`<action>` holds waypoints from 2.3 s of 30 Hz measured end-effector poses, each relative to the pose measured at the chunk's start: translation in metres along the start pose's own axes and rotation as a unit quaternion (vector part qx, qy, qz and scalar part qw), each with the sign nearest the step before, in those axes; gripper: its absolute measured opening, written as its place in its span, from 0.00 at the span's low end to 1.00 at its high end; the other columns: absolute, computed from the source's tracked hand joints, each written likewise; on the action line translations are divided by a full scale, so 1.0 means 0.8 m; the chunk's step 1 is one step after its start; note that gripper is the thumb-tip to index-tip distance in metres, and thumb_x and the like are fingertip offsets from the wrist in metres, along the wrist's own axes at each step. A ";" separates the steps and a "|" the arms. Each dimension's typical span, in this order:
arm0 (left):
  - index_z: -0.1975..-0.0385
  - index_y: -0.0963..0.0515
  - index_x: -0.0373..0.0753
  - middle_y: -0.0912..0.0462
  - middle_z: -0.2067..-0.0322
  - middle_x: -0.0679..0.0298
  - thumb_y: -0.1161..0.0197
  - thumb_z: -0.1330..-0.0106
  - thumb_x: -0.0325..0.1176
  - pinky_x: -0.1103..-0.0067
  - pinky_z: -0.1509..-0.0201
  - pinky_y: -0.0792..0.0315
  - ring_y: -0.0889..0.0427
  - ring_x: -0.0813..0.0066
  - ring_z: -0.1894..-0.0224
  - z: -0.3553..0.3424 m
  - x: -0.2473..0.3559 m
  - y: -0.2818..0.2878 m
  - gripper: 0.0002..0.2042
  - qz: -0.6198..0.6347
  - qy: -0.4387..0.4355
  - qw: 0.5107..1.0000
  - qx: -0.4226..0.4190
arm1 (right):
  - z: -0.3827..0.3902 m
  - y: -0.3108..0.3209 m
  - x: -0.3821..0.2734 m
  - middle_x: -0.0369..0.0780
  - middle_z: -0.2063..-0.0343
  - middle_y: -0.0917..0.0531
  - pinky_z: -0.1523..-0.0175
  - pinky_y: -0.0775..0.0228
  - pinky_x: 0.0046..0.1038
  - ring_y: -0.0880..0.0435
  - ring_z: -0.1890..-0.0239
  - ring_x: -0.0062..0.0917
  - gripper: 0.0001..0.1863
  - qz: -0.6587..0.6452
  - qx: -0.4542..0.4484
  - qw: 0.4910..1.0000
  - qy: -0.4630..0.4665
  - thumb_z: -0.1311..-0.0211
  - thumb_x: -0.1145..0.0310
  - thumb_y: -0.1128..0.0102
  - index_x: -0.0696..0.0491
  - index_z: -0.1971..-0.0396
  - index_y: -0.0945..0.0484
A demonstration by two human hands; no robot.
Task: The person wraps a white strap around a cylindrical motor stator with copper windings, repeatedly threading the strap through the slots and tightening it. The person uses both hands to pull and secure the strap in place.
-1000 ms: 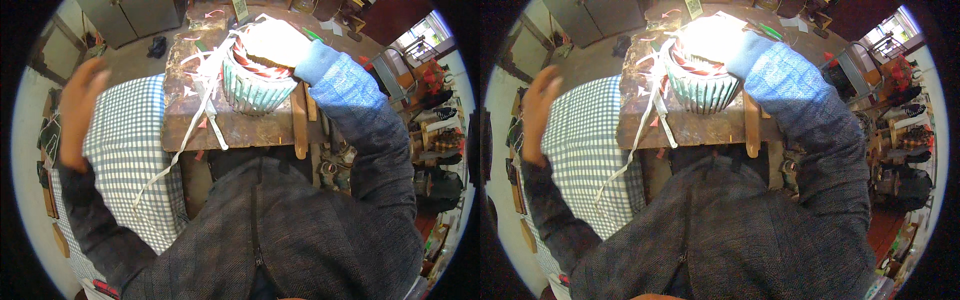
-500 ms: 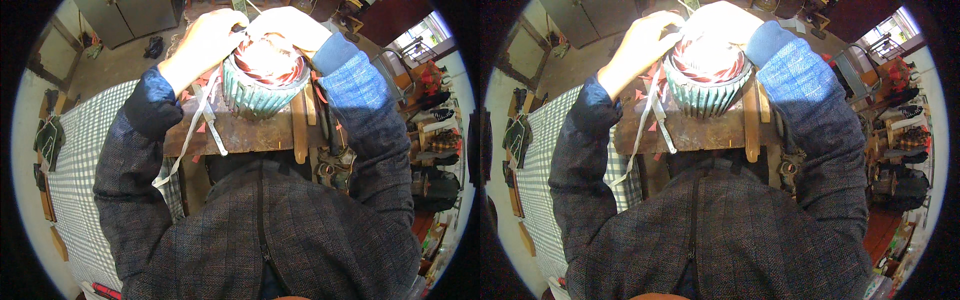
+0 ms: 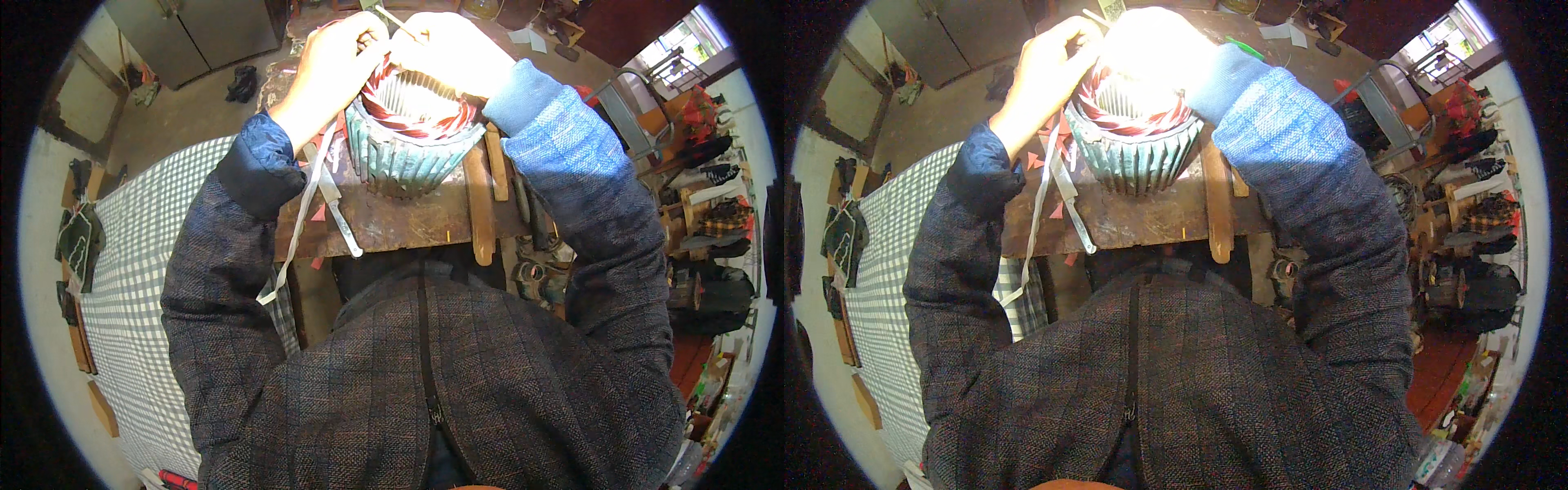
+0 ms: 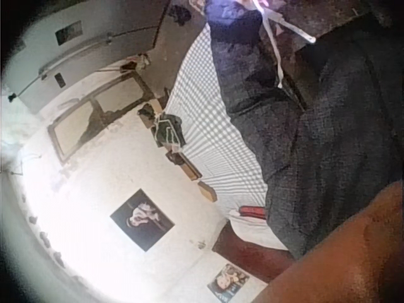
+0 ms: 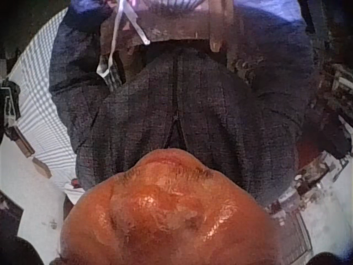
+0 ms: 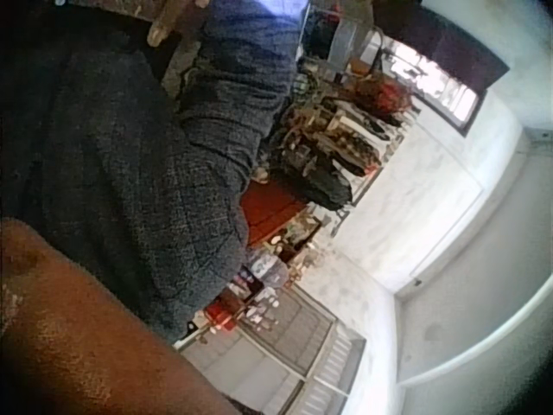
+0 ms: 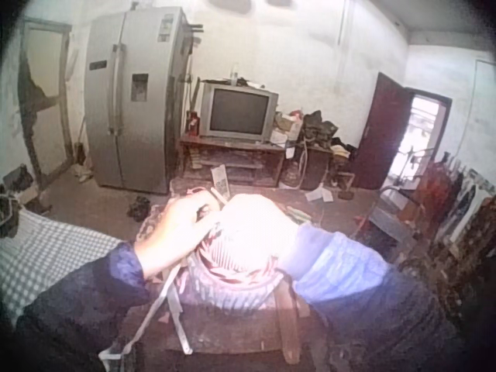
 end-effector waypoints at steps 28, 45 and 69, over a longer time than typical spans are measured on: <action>0.56 0.20 0.35 0.15 0.60 0.49 0.34 0.33 0.38 0.68 0.52 0.22 0.16 0.52 0.60 -0.001 -0.001 -0.005 0.13 -0.121 -0.084 0.988 -0.035 | -0.038 0.016 0.026 0.41 0.70 0.13 0.54 0.21 0.28 0.12 0.63 0.32 0.05 -0.033 -0.101 0.983 0.150 0.37 0.71 0.38 0.54 0.67 0.15; 0.64 0.20 0.33 0.17 0.67 0.48 0.43 0.28 0.37 0.57 0.59 0.23 0.17 0.44 0.64 -0.033 0.013 -0.019 0.12 -0.154 -0.074 0.985 -0.038 | -0.033 0.025 0.054 0.41 0.68 0.12 0.54 0.22 0.32 0.13 0.65 0.32 0.08 -0.072 -0.123 0.971 0.190 0.34 0.68 0.38 0.53 0.60 0.14; 0.68 0.20 0.34 0.17 0.70 0.53 0.37 0.31 0.36 0.70 0.60 0.23 0.17 0.56 0.68 -0.022 0.011 -0.014 0.10 -0.176 -0.027 0.983 -0.043 | -0.044 -0.008 0.092 0.39 0.74 0.16 0.59 0.22 0.32 0.15 0.68 0.30 0.08 -0.200 -0.072 0.949 0.235 0.34 0.64 0.42 0.51 0.68 0.16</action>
Point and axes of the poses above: each hand's wrist, its own z-axis away from the middle knuckle, its own y-axis out of the back of the hand, x = y × z, the point moved 1 cm from there along -z, towards the middle knuckle
